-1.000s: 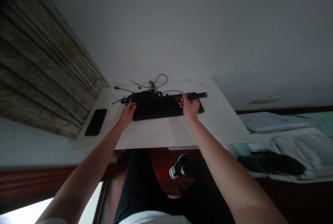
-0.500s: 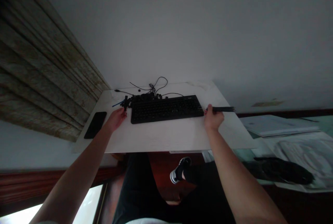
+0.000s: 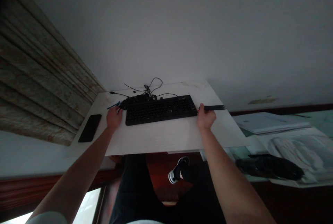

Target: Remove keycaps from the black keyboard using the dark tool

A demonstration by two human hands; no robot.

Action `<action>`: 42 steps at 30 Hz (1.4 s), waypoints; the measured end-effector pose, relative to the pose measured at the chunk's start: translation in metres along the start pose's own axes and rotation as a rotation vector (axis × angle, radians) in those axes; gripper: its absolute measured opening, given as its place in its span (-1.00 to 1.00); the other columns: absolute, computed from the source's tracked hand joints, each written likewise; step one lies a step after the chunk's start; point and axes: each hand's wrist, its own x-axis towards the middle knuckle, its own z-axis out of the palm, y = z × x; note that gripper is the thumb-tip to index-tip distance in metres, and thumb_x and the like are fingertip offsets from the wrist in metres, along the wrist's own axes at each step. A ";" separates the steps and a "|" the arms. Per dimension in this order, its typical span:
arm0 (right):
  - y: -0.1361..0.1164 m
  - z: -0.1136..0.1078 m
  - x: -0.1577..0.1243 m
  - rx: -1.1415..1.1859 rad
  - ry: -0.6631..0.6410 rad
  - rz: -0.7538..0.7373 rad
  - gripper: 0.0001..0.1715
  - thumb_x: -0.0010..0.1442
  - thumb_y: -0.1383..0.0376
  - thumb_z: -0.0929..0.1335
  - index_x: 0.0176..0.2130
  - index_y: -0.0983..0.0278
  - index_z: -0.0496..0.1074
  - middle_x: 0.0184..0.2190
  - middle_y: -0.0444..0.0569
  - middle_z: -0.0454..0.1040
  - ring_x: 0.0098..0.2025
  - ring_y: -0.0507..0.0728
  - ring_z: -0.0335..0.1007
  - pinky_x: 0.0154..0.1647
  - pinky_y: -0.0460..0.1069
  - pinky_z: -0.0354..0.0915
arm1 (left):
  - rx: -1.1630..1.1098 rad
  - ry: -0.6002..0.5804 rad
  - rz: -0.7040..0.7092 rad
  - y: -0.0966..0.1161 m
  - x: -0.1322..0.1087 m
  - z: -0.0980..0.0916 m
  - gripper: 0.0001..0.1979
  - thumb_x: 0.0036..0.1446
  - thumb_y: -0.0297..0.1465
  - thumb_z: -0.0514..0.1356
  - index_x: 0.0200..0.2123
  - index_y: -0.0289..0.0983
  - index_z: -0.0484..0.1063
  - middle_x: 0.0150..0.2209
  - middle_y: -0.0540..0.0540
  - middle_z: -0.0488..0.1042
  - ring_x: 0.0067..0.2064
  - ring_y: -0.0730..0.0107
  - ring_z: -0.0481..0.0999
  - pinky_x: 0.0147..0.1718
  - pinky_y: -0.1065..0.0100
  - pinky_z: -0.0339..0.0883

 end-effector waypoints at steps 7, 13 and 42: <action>0.006 0.000 0.002 -0.021 -0.007 -0.029 -0.44 0.19 -0.09 0.35 -0.40 0.37 0.51 -0.54 0.08 0.52 -0.48 0.24 0.51 -0.32 0.14 0.44 | -0.051 -0.102 0.544 0.061 -0.035 0.004 -0.70 0.31 -0.39 0.08 0.05 -0.26 0.46 0.02 -0.25 0.48 0.10 0.07 0.44 0.15 0.03 0.28; 0.000 -0.001 0.000 -0.055 -0.007 -0.039 -0.42 0.19 -0.11 0.33 -0.43 0.36 0.50 -0.54 0.11 0.53 -0.44 0.27 0.52 -0.26 0.16 0.43 | -0.063 -0.169 0.654 0.095 -0.081 0.016 -0.64 0.34 -0.40 0.06 0.15 -0.28 0.40 0.02 -0.25 0.48 0.10 0.09 0.44 0.15 0.03 0.31; -0.002 -0.003 0.004 0.156 0.039 0.087 -0.54 0.17 -0.03 0.38 -0.45 0.32 0.43 -0.58 -0.03 0.44 -0.54 0.10 0.38 -0.44 0.02 0.36 | -0.173 -0.084 0.487 0.076 -0.082 0.012 -0.68 0.34 -0.35 0.10 0.11 -0.27 0.39 0.07 -0.26 0.45 0.16 0.10 0.42 0.18 0.06 0.31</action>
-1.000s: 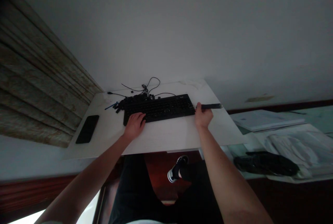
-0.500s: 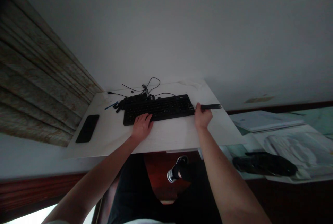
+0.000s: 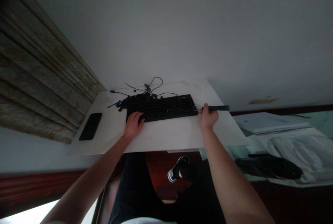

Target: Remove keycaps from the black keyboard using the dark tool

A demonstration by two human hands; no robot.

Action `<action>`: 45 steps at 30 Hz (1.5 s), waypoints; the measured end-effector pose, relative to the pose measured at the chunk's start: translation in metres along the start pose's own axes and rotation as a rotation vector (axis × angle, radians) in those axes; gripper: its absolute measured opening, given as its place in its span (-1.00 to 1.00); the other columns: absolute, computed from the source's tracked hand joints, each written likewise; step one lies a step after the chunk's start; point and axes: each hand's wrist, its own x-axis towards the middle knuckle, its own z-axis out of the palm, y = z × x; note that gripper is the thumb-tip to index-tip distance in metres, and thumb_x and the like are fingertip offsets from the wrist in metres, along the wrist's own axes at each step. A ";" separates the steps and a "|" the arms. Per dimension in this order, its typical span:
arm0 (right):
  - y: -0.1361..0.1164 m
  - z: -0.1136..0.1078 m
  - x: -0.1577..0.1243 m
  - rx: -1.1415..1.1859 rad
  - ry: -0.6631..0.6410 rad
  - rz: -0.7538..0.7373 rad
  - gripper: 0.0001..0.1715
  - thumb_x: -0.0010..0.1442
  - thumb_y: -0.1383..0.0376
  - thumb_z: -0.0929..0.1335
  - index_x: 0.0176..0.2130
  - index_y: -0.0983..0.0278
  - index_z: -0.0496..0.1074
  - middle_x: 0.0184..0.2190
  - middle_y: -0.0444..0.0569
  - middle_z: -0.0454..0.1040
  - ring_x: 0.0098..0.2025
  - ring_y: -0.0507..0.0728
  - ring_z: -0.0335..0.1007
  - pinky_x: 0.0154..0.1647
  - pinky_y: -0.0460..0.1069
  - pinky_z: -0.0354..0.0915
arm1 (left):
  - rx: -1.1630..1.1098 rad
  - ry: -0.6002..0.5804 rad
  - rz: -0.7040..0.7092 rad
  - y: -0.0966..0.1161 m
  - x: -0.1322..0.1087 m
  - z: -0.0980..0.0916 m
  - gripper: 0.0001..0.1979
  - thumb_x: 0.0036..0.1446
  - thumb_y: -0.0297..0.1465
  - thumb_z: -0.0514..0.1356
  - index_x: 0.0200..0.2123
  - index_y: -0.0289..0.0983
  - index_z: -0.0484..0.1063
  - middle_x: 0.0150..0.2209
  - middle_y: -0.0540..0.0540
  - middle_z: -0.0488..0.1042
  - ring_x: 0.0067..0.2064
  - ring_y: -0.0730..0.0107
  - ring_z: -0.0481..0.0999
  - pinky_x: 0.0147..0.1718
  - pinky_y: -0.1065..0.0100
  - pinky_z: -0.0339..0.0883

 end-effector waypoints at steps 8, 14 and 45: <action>-0.006 -0.003 -0.004 0.068 -0.028 0.046 -0.57 0.14 0.00 0.41 -0.47 0.29 0.38 -0.60 -0.09 0.39 -0.58 0.04 0.28 -0.56 -0.05 0.21 | 0.011 0.024 -0.008 0.000 -0.004 0.004 -0.71 0.31 -0.38 0.13 0.06 -0.28 0.43 0.04 -0.26 0.50 0.12 0.09 0.46 0.17 0.02 0.33; -0.011 -0.003 -0.011 0.022 -0.023 0.023 -0.53 0.14 -0.04 0.41 -0.49 0.29 0.38 -0.60 -0.07 0.39 -0.57 0.06 0.28 -0.54 -0.02 0.24 | 0.001 0.006 -0.012 -0.004 -0.004 0.005 -0.75 0.32 -0.38 0.12 0.00 -0.26 0.48 -0.02 -0.23 0.52 0.08 0.11 0.48 0.12 0.04 0.35; -0.003 -0.004 -0.005 -0.038 -0.066 -0.035 -0.49 0.11 -0.09 0.39 -0.46 0.32 0.43 -0.56 -0.01 0.45 -0.53 0.09 0.36 -0.51 -0.01 0.30 | 0.024 -0.105 0.135 0.043 0.028 0.019 -0.86 0.29 -0.41 0.13 -0.19 -0.24 0.50 -0.16 -0.16 0.52 -0.08 0.15 0.48 0.02 0.07 0.33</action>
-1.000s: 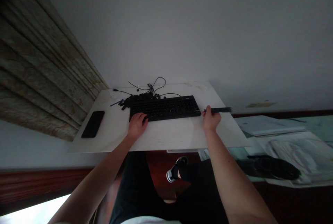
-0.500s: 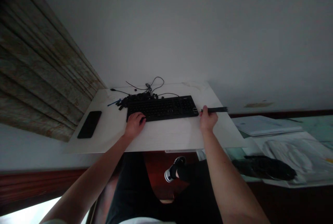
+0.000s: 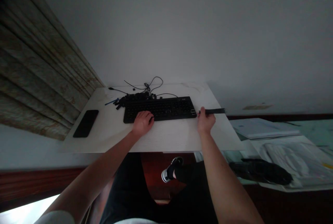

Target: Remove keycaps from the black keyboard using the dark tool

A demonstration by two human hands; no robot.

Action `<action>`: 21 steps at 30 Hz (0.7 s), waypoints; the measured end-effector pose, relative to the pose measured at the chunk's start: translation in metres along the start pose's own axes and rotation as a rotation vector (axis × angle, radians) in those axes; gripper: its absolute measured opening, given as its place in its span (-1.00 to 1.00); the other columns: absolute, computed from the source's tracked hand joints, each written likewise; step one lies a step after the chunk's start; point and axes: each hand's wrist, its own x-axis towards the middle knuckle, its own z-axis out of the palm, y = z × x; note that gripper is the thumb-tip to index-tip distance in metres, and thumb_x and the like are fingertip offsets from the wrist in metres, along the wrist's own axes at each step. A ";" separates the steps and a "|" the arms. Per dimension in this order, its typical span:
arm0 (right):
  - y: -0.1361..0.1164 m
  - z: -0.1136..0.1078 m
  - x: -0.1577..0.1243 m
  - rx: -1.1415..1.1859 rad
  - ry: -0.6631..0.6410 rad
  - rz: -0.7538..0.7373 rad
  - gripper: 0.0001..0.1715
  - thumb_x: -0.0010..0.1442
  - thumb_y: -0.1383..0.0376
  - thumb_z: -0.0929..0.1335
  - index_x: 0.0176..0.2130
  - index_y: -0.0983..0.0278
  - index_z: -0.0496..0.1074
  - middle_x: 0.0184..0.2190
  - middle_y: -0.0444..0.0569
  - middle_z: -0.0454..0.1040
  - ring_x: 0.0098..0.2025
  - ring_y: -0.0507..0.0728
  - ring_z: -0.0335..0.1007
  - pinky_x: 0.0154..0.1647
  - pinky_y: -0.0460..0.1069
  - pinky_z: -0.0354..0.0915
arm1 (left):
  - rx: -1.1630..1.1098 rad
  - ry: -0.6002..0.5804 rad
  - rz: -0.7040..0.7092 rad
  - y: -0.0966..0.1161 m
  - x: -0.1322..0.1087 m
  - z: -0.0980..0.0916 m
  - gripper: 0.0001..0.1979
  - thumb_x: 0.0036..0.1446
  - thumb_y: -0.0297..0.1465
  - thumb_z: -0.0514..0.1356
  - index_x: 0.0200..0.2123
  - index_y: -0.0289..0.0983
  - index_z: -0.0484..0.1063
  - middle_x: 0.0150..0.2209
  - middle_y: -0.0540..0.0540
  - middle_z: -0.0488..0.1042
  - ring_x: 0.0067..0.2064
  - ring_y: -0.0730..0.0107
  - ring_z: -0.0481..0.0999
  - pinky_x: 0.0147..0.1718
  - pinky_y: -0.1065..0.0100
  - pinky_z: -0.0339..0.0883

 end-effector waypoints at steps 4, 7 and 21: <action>-0.003 0.000 -0.001 0.008 -0.006 0.021 -0.54 0.11 -0.04 0.40 -0.44 0.32 0.43 -0.55 -0.02 0.45 -0.52 0.09 0.37 -0.50 -0.01 0.30 | 0.033 0.017 -0.021 -0.001 -0.005 0.006 -0.83 0.31 -0.41 0.11 -0.17 -0.23 0.51 -0.17 -0.17 0.51 -0.08 0.14 0.47 -0.02 0.08 0.33; -0.005 0.001 -0.002 -0.011 0.002 0.028 -0.53 0.12 -0.04 0.40 -0.44 0.33 0.44 -0.55 0.00 0.45 -0.52 0.10 0.36 -0.50 0.00 0.31 | 0.035 0.023 -0.015 -0.003 -0.007 0.006 -0.82 0.31 -0.41 0.11 -0.14 -0.23 0.51 -0.14 -0.17 0.51 -0.08 0.14 0.46 -0.02 0.08 0.32; -0.010 0.002 0.008 0.098 -0.010 0.144 -0.49 0.00 -0.07 0.48 -0.45 0.32 0.40 -0.62 -0.13 0.40 -0.61 0.01 0.30 -0.63 -0.09 0.25 | 0.011 0.009 -0.041 -0.003 -0.005 0.008 -0.85 0.29 -0.40 0.13 -0.11 -0.23 0.45 -0.09 -0.16 0.50 -0.01 0.13 0.44 0.02 0.09 0.32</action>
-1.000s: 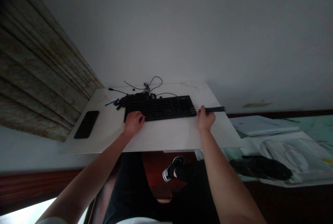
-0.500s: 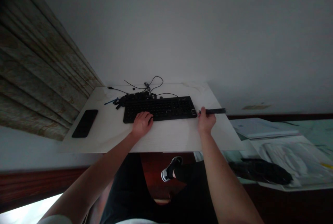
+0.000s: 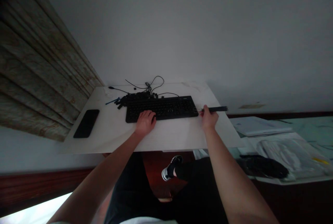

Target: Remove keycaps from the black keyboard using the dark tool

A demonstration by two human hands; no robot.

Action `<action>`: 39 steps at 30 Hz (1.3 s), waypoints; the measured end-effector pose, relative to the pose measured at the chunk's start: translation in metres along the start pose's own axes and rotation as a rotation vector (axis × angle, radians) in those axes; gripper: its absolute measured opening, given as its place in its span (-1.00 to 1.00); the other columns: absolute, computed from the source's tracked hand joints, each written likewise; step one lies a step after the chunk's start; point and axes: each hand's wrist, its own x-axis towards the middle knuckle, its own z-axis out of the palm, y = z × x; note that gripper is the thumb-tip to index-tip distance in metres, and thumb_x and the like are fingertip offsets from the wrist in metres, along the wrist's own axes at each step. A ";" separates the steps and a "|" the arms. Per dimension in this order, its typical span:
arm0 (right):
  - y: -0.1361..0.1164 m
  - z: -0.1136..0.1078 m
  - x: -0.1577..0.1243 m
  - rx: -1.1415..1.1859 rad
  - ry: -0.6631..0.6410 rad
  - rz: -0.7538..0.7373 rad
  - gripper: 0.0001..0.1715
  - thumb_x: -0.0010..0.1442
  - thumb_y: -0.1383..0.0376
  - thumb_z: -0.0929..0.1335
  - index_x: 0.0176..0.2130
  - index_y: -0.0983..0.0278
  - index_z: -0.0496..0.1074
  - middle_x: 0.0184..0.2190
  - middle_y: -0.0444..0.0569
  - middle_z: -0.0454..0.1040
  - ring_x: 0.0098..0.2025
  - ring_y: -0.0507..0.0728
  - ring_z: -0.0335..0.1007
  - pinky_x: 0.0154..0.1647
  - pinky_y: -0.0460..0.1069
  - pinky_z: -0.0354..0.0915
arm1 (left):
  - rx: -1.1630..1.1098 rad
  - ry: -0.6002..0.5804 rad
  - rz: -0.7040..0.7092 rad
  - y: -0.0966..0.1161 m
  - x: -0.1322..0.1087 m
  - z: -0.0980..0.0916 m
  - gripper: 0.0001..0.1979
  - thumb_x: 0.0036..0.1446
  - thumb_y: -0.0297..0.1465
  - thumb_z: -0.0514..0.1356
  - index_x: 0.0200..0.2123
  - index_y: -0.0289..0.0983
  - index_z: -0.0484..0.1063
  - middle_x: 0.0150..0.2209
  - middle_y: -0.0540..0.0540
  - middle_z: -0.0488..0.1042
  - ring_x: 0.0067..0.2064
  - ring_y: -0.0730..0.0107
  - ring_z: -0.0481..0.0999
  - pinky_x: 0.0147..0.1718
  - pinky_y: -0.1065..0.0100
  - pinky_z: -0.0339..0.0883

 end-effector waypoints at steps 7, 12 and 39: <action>-0.045 0.035 -0.056 -0.130 -0.464 -0.081 -0.49 0.02 -0.07 0.49 -0.34 0.33 0.46 -0.56 -0.08 0.49 -0.60 0.04 0.39 -0.63 -0.11 0.31 | -0.078 0.007 0.023 -0.001 0.001 0.003 -0.75 0.26 -0.38 0.16 0.00 -0.25 0.40 0.00 -0.21 0.45 0.11 0.09 0.40 0.11 0.06 0.31; -0.068 0.072 -0.103 -0.387 -0.770 -0.181 -0.62 0.13 0.03 0.47 -0.38 0.30 0.48 -0.53 -0.03 0.55 -0.55 0.10 0.49 -0.58 -0.09 0.35 | -0.088 0.005 0.019 -0.003 0.001 0.003 -0.75 0.26 -0.38 0.16 0.01 -0.27 0.39 0.00 -0.22 0.45 0.12 0.08 0.40 0.11 0.06 0.32; -0.070 0.098 -0.111 -0.620 -0.961 -0.248 -0.88 0.21 0.30 0.45 -0.27 0.33 0.55 -0.46 0.00 0.60 -0.48 0.09 0.57 -0.39 -0.09 0.45 | -0.071 -0.085 -0.004 0.003 0.014 0.005 -0.70 0.25 -0.31 0.21 0.03 -0.22 0.43 -0.01 -0.18 0.46 0.09 0.08 0.40 0.13 0.03 0.25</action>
